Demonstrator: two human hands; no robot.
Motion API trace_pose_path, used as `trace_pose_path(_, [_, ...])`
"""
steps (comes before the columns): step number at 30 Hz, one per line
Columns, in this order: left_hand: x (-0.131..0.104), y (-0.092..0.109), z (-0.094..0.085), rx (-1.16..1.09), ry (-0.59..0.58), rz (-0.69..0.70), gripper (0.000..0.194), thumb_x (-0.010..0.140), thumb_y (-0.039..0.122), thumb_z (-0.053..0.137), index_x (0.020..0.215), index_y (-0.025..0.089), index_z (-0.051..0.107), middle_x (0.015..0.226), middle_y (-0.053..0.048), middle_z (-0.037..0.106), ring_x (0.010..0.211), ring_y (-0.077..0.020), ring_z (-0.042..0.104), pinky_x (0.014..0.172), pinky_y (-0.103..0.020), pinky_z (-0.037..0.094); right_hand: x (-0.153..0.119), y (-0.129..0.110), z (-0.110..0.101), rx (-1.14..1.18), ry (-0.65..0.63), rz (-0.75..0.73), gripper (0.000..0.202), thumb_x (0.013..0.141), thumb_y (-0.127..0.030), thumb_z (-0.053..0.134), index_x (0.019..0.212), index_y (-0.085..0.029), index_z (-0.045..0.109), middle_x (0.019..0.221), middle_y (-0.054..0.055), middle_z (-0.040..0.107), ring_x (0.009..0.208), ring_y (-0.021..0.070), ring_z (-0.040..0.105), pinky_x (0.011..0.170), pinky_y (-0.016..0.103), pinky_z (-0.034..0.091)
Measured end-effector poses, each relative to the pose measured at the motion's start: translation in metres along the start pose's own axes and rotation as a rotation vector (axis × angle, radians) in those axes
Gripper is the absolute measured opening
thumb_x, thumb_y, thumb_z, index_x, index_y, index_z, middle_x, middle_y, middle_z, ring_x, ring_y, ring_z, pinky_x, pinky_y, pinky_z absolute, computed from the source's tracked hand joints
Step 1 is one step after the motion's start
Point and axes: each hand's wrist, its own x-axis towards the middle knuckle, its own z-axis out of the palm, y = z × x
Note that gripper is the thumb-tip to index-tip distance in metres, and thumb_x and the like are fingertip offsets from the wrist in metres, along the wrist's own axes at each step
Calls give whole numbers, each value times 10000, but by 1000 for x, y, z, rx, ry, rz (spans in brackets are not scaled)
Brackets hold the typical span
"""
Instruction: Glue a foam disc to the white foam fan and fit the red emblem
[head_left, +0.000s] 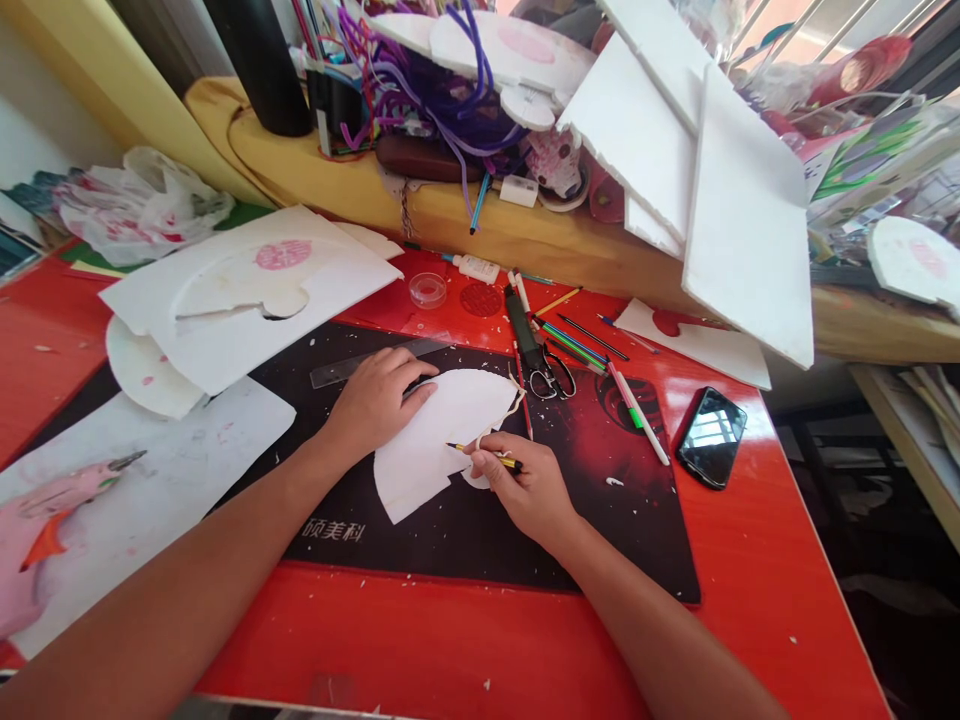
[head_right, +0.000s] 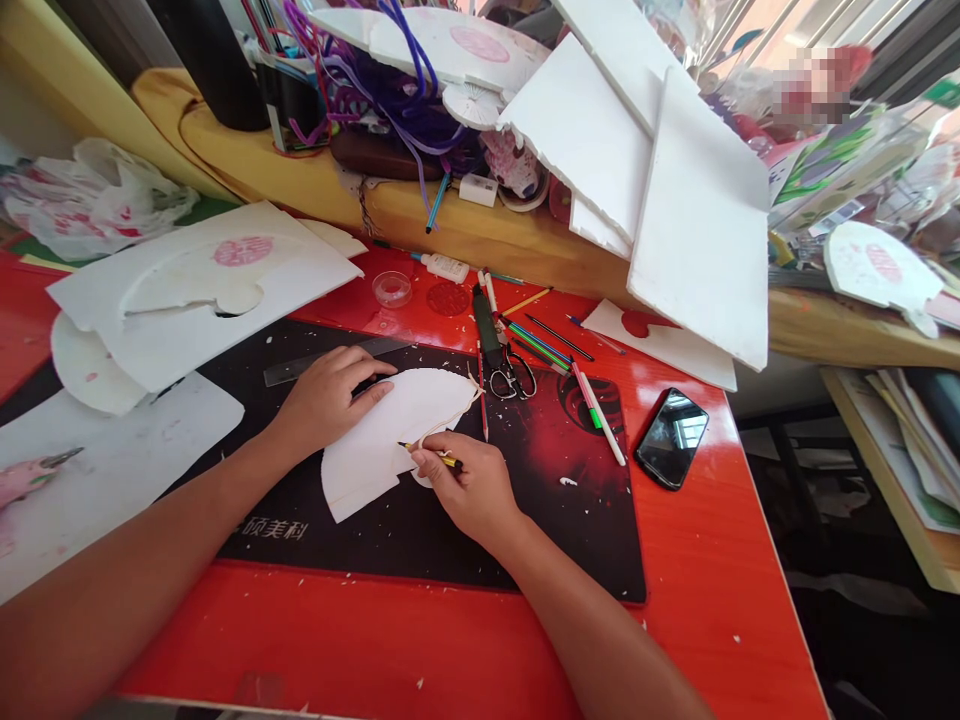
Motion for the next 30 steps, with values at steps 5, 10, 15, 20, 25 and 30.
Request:
trace_pose_path(5, [0,1,-1,-8,-5,-12,325,1060,411,527,1200,222,751,1091,-94,704,1070,-308,632,987,-478,502,-1,1,0,-13,-24,3,266,1063,-382,630,906,-222,773,849,48,807,766,194,747,725,279,547])
trace_pose_path(10, [0,2,-1,-12,-1,-16,327,1058,408,523,1200,222,752,1091,-97,703,1068,-311,630,990,-492,504,0,1,0,-25,-33,-3,267,1066,-362,629,886,-222,768,870,46,811,780,190,748,724,279,540])
trace_pose_path(15, [0,0,0,-15,-11,-17,342,1062,424,515,1210,226,753,1096,-99,703,1072,-312,631,988,-496,506,1,0,-1,-40,-51,6,316,1064,-384,619,831,-221,758,859,52,808,781,197,751,719,276,532])
trace_pose_path(20, [0,1,-1,-13,-9,-13,341,1061,418,519,1204,219,756,1098,-101,704,1078,-316,632,994,-496,502,0,-2,-2,-29,-63,-1,311,1061,-376,626,828,-218,758,823,42,798,744,186,739,697,268,525])
trace_pose_path(25, [1,1,-2,-15,-15,-22,334,1057,425,516,1205,242,753,1097,-95,705,1080,-315,630,1003,-498,501,0,-2,-2,-39,-48,-6,337,1071,-408,610,840,-215,762,831,46,798,753,186,738,707,268,535])
trace_pose_path(30, [1,1,-1,-22,-14,-26,333,1055,422,515,1201,244,754,1092,-92,706,1077,-315,630,1005,-503,499,0,0,-2,-42,-47,-4,337,1069,-407,614,829,-218,755,851,51,801,767,191,738,718,275,535])
